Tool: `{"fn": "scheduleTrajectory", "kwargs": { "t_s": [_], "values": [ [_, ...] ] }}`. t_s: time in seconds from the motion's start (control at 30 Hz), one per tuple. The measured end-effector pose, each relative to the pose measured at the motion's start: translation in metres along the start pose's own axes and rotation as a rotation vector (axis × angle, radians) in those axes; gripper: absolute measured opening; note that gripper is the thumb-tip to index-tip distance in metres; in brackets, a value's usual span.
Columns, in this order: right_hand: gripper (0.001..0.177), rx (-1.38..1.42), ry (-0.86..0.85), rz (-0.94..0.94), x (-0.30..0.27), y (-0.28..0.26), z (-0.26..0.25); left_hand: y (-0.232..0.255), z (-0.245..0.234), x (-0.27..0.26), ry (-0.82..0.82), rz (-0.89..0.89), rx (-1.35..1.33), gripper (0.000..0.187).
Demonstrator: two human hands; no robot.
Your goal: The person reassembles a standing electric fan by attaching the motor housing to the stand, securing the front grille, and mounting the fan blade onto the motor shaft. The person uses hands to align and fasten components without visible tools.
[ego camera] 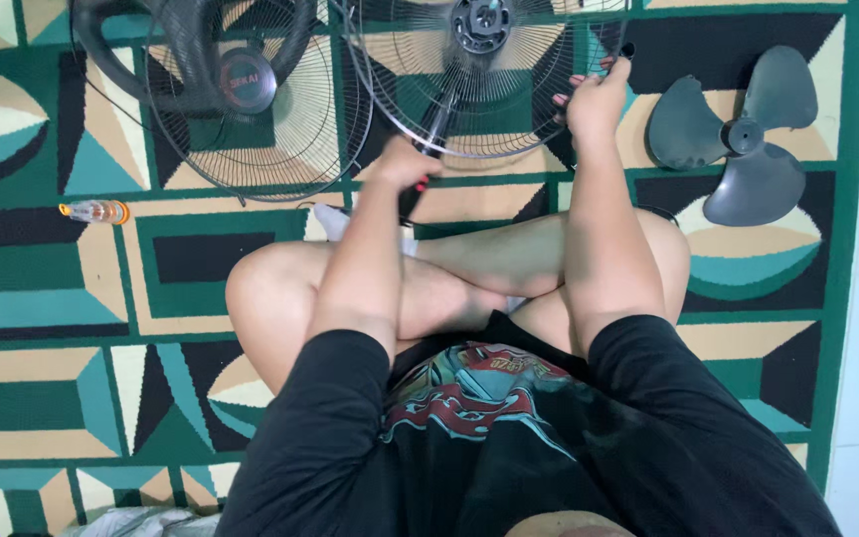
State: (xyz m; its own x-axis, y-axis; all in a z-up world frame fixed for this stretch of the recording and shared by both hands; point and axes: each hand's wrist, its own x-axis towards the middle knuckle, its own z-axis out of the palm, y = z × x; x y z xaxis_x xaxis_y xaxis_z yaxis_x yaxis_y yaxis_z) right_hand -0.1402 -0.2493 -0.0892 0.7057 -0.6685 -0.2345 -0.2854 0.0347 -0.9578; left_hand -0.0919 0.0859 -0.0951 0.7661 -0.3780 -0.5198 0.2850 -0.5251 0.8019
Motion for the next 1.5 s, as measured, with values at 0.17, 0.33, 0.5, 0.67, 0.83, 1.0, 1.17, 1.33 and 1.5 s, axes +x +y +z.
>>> {"fn": "scheduleTrajectory", "kwargs": {
  "t_s": [0.17, 0.33, 0.5, 0.67, 0.83, 1.0, 1.17, 1.33, 1.5],
  "values": [
    [0.017, 0.004, -0.085, 0.009, -0.018, -0.014, -0.014, -0.006, -0.057, -0.014, -0.128, -0.046, 0.291, 0.064],
    [0.016, -0.026, -0.077, -0.021, -0.023, -0.013, -0.019, -0.004, -0.052, -0.015, -0.138, -0.117, 0.308, 0.091],
    [0.013, -0.034, -0.051, -0.167, -0.023, -0.011, -0.025, -0.005, -0.031, -0.014, -0.141, -0.016, 0.321, 0.103],
    [0.025, -0.286, -0.065, -0.193, -0.03, -0.026, -0.038, 0.021, -0.056, -0.026, -0.173, -0.13, 0.679, 0.113],
    [0.035, -0.514, -0.104, -0.239, -0.029, -0.049, -0.044, 0.056, -0.119, -0.061, -0.06, -0.373, 1.0, 0.061],
    [0.044, -0.638, -0.195, -0.185, -0.027, -0.066, -0.041, 0.075, -0.126, -0.094, 0.557, -0.07, 0.557, 0.065],
    [0.05, -0.792, -0.203, -0.162, -0.034, -0.07, -0.036, 0.091, -0.107, -0.078, 0.605, 0.031, 0.301, 0.074],
    [0.06, -0.958, -0.213, -0.027, -0.042, -0.076, -0.046, 0.081, -0.11, -0.064, 0.558, 0.211, 0.365, 0.048],
    [0.084, -1.069, -0.227, -0.125, -0.04, -0.096, -0.051, 0.074, -0.101, -0.05, 0.585, 0.333, 0.553, 0.024]
  ]
}}
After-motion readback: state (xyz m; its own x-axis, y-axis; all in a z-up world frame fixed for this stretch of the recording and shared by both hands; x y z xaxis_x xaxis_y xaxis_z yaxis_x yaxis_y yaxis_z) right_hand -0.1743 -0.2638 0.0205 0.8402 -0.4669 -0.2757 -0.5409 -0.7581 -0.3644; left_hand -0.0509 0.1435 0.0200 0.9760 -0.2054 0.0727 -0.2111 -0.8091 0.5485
